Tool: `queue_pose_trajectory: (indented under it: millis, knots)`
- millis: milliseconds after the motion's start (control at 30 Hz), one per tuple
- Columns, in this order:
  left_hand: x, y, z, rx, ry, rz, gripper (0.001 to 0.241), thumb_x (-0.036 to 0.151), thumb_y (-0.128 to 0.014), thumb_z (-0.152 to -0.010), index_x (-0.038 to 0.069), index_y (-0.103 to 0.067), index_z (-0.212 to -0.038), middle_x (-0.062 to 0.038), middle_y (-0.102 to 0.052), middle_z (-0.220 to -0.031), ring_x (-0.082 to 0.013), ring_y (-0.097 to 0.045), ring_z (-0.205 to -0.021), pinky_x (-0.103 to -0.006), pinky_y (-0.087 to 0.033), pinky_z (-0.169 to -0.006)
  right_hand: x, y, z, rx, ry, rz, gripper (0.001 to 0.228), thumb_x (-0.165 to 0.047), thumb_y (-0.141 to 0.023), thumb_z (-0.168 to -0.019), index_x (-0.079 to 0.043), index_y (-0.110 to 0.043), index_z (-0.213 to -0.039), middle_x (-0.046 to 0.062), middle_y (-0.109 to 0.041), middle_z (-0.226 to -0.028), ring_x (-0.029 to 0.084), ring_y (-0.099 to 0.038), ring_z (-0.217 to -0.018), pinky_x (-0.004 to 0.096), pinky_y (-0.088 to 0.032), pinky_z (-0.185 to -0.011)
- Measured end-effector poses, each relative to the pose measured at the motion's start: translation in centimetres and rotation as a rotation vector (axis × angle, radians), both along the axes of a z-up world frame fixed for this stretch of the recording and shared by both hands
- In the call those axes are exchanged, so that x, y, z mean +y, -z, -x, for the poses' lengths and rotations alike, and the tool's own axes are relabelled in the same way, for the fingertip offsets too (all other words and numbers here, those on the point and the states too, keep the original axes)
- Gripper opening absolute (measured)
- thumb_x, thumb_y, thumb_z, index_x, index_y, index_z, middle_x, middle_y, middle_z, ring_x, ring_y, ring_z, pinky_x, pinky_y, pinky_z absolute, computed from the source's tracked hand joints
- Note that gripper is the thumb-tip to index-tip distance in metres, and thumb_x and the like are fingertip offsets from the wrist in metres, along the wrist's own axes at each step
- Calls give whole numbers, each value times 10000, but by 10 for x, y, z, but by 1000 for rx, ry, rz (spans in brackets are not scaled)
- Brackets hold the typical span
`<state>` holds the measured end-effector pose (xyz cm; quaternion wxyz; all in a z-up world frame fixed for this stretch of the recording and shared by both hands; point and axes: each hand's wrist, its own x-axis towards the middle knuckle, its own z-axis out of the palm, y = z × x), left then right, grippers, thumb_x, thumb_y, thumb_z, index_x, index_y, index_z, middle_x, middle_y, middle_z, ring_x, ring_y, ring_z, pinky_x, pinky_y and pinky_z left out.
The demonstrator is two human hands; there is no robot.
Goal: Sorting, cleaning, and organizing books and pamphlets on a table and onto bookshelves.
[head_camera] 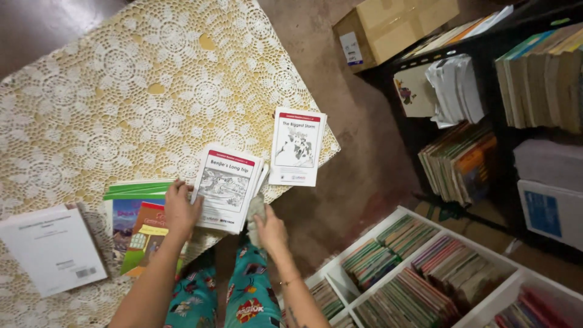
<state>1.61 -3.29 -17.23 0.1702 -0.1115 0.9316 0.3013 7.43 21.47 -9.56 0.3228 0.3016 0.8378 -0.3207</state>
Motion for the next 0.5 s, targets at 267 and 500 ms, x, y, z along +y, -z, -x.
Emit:
queue_pose_trajectory:
  millis: [267,500]
  knots:
    - [-10,-19,3,110,44,-263,244,206,-774,-811,15,-648,-897,-186,-581,-1386,-352,-540,-1305,-443,-436,-1102,-38,7,-35,252,228,231,541,-415,-574,-1006,-78,-549,-1429,223,-743,-1148,349,-712,-1066,425,-551,-915]
    - [25,-94,3,-194,-60,-756,389,188,-620,-913,100,-607,-1292,-121,-726,-1077,-219,-694,-994,-325,-543,-901,-54,18,-29,509,898,644,542,-406,-521,-1035,-18,-566,-1412,80,-661,-1324,190,-610,-1166,305,-475,-1003]
